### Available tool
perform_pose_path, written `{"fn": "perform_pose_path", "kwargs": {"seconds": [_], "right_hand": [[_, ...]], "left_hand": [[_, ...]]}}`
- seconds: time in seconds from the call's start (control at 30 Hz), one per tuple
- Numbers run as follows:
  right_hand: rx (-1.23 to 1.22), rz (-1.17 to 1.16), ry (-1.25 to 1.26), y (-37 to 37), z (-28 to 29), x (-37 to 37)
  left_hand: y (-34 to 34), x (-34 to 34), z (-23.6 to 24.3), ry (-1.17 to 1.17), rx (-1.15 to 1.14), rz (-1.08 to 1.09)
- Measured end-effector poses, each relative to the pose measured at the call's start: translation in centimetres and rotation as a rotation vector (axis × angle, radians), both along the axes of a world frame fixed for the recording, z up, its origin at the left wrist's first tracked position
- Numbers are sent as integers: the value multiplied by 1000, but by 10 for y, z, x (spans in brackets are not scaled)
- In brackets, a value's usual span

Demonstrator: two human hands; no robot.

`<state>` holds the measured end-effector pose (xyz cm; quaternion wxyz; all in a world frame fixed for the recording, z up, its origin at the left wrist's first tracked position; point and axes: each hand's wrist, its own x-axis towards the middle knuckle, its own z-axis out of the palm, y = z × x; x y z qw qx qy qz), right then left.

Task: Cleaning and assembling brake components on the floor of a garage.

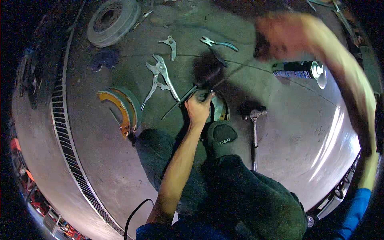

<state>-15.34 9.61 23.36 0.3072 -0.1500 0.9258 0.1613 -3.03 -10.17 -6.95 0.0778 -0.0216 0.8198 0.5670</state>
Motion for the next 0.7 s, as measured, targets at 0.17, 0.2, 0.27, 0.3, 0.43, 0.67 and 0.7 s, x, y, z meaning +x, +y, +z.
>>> {"fn": "perform_pose_path", "kwargs": {"seconds": [0.17,0.2,0.27,0.3,0.43,0.67,0.7], "right_hand": [[-232,-24,123,13,11,102],[-268,-14,151,17,7,120],[-306,-1,237,23,-1,159],[-246,-84,118,24,-5,177],[-368,-625,187,10,-35,245],[-585,-910,309,-9,-93,325],[-599,-931,289,-11,-98,331]], "left_hand": [[-2,1,-8,-134,45,-10],[-2,1,-11,23,-23,22],[-4,4,-14,-69,50,4],[-5,5,-16,-117,87,-7],[-10,6,-23,-219,116,-33],[-9,5,-11,-321,153,-7],[-8,5,-9,-290,154,-11]]}}
